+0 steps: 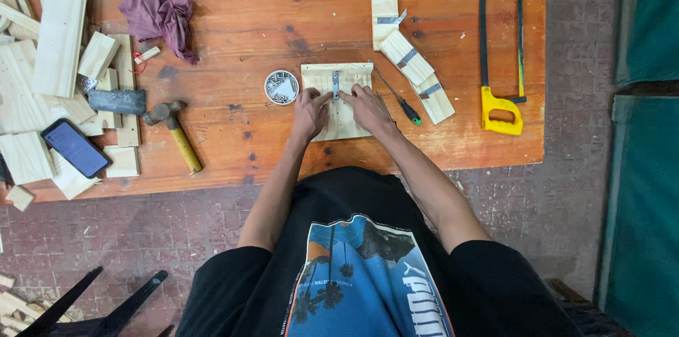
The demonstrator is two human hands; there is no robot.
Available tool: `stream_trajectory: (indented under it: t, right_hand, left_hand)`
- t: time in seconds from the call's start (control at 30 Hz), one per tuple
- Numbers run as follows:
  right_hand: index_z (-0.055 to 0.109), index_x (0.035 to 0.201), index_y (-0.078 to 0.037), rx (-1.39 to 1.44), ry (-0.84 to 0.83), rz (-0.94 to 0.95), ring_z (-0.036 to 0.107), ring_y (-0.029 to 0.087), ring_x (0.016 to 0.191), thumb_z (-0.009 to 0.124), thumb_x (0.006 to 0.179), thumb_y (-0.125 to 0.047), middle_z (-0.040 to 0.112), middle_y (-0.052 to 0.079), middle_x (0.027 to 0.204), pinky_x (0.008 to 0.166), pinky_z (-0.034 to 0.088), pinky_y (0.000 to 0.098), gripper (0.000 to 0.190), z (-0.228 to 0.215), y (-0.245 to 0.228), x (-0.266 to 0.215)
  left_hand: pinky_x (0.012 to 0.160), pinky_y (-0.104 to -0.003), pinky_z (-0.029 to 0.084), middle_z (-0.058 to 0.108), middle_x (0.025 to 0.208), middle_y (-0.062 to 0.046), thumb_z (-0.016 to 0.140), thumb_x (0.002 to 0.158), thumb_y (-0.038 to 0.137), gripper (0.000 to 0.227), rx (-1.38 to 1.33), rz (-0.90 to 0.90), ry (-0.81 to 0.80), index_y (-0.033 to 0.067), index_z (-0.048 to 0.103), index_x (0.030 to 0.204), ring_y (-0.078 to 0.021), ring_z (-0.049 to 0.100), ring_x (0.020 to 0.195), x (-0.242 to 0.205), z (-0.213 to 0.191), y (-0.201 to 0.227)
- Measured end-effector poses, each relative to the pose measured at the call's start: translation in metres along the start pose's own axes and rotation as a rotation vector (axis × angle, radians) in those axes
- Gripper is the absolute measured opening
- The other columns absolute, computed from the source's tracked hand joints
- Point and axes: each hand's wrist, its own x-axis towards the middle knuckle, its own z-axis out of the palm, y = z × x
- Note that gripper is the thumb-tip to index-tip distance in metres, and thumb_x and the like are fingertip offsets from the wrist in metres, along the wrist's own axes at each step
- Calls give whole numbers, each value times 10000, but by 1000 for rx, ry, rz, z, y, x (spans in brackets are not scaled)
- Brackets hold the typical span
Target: The person assembles small wooden pieces by attaching metal brackets with screws. They use a screwdriver to tighten screws into pre-drilled holes on the wood, handling each piece individually and placing completed units aside on the workbench.
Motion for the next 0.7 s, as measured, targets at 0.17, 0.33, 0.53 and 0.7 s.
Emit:
stream_trajectory:
  t: [0.17, 0.33, 0.53, 0.7]
  right_hand:
    - [568, 1479, -283, 5, -4, 4, 512, 310, 1056, 404, 1010, -14, 479, 64, 1100, 893, 507, 455, 564, 12, 11, 5]
    - [569, 1468, -270, -40, -12, -7, 524, 332, 1082, 424, 990, -5, 489, 75, 1123, 905, 504, 484, 565, 19, 16, 8]
    - [573, 1467, -278, -46, -15, 27, 530, 331, 1118, 417, 988, 3, 499, 69, 1151, 923, 495, 487, 577, 17, 11, 6]
    - [582, 1459, -270, -12, -16, 46, 527, 338, 1128, 401, 1001, -4, 497, 68, 1161, 935, 489, 497, 560, 12, 5, 4]
  left_hand:
    - [1044, -442, 464, 590, 1143, -145, 607, 936, 123, 334, -366, -268, 99, 139, 723, 1249, -368, 632, 1132, -19, 2, -7]
    - [945, -459, 516, 609, 1049, -170, 620, 937, 62, 252, -458, -379, 183, 81, 728, 1164, -391, 667, 1008, -34, -36, -8]
    - [762, -480, 518, 589, 831, -171, 677, 889, 93, 189, -365, -476, 369, 77, 712, 1073, -397, 655, 804, -45, -65, -41]
    - [729, -473, 525, 590, 768, -103, 735, 843, 117, 183, -275, -491, 399, 119, 702, 1023, -351, 662, 750, -40, -66, -70]
